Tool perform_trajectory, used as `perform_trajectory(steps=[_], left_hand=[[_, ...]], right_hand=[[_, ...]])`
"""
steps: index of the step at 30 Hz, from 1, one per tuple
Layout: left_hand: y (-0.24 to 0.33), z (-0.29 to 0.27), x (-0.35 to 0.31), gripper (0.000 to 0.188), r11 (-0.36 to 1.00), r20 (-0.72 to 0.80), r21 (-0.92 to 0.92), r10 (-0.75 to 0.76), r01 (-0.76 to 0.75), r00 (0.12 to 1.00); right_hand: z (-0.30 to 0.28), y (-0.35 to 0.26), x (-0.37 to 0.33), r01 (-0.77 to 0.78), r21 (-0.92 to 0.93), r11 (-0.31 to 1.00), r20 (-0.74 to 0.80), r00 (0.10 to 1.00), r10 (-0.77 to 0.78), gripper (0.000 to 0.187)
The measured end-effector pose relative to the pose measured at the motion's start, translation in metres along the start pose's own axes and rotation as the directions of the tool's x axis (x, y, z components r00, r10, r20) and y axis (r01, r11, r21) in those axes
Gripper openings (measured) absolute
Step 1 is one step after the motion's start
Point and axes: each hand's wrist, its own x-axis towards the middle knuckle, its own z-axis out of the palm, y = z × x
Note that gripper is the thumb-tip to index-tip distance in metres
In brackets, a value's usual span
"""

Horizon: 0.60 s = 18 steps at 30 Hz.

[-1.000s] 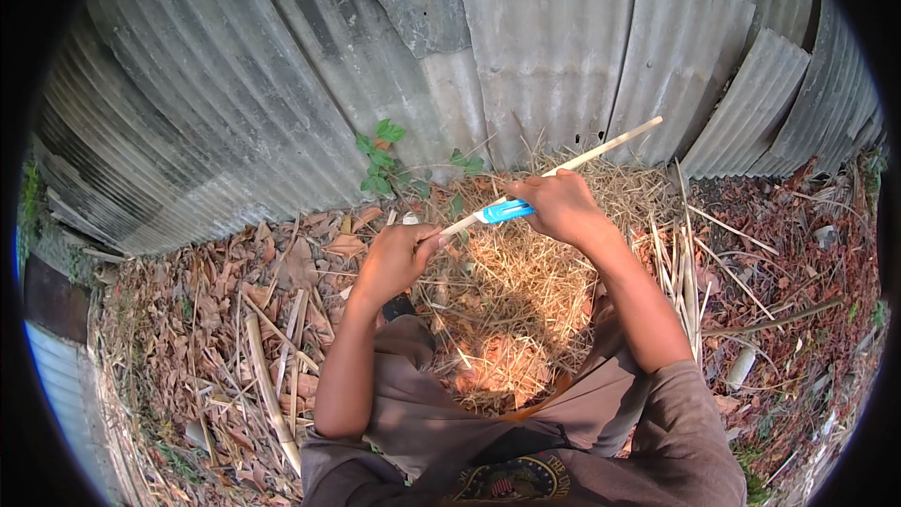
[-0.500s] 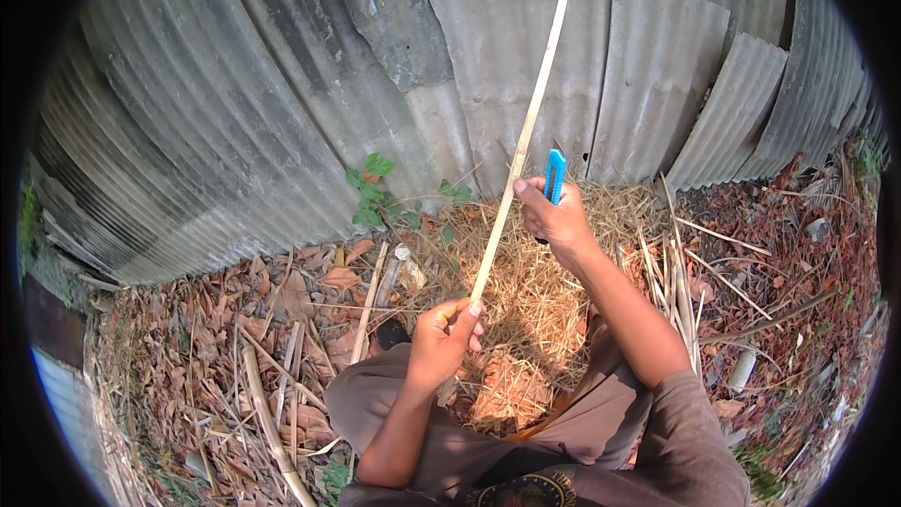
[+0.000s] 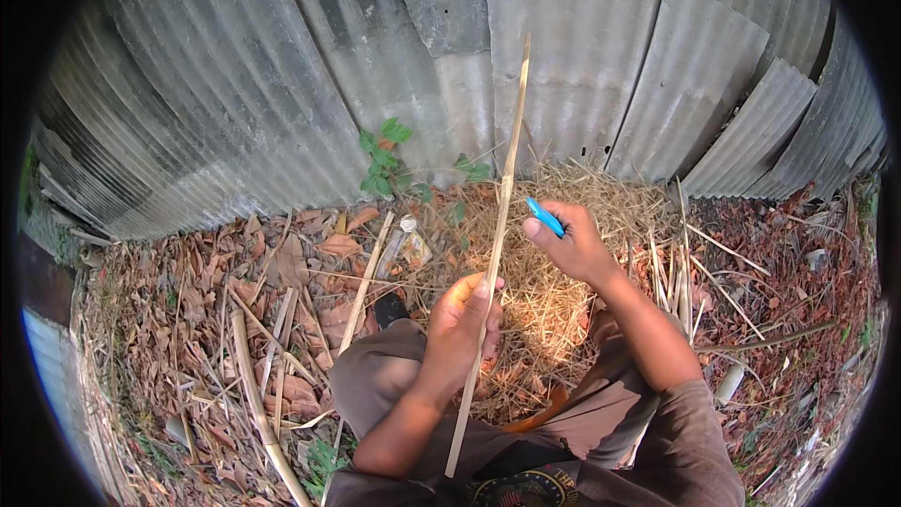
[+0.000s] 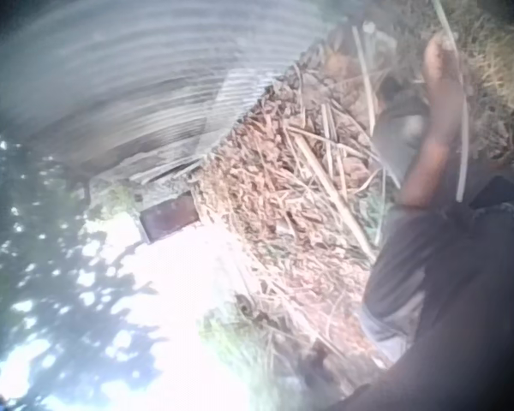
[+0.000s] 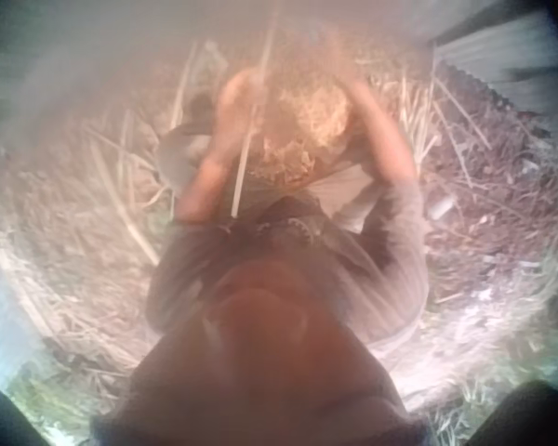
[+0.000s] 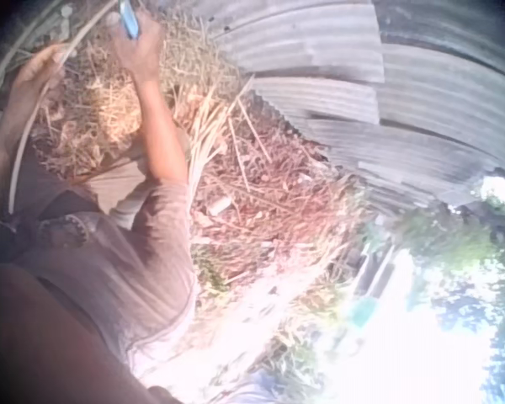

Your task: The person sits on the ground and uses a blue utility knife to shave a long bamboo stick, removing thin strips from its surface. The person holds the stick with one hand and scrapes it with the knife in the other hand, occasionally rotating the stick to work on different sides.

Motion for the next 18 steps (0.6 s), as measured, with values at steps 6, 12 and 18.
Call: perform_trajectory(steps=[6,12,18], left_hand=[[0.005,-0.007,-0.002,0.027,0.981,0.046,-0.189,-0.039,0.047,0.998],[0.005,-0.009,-0.004,0.027,0.989,0.02,-0.129,-0.071,0.073,0.997],[-0.007,-0.01,-0.011,0.027,0.999,0.062,-0.018,-0.039,0.04,0.997]], right_hand=[[0.016,0.001,-0.01,0.183,-0.628,0.756,0.124,0.983,-0.134,0.068],[0.025,-0.009,-0.015,0.233,-0.694,0.681,0.158,0.972,-0.171,0.071],[0.011,0.012,0.006,0.068,-0.725,0.685,-0.022,0.992,-0.122,0.072]])
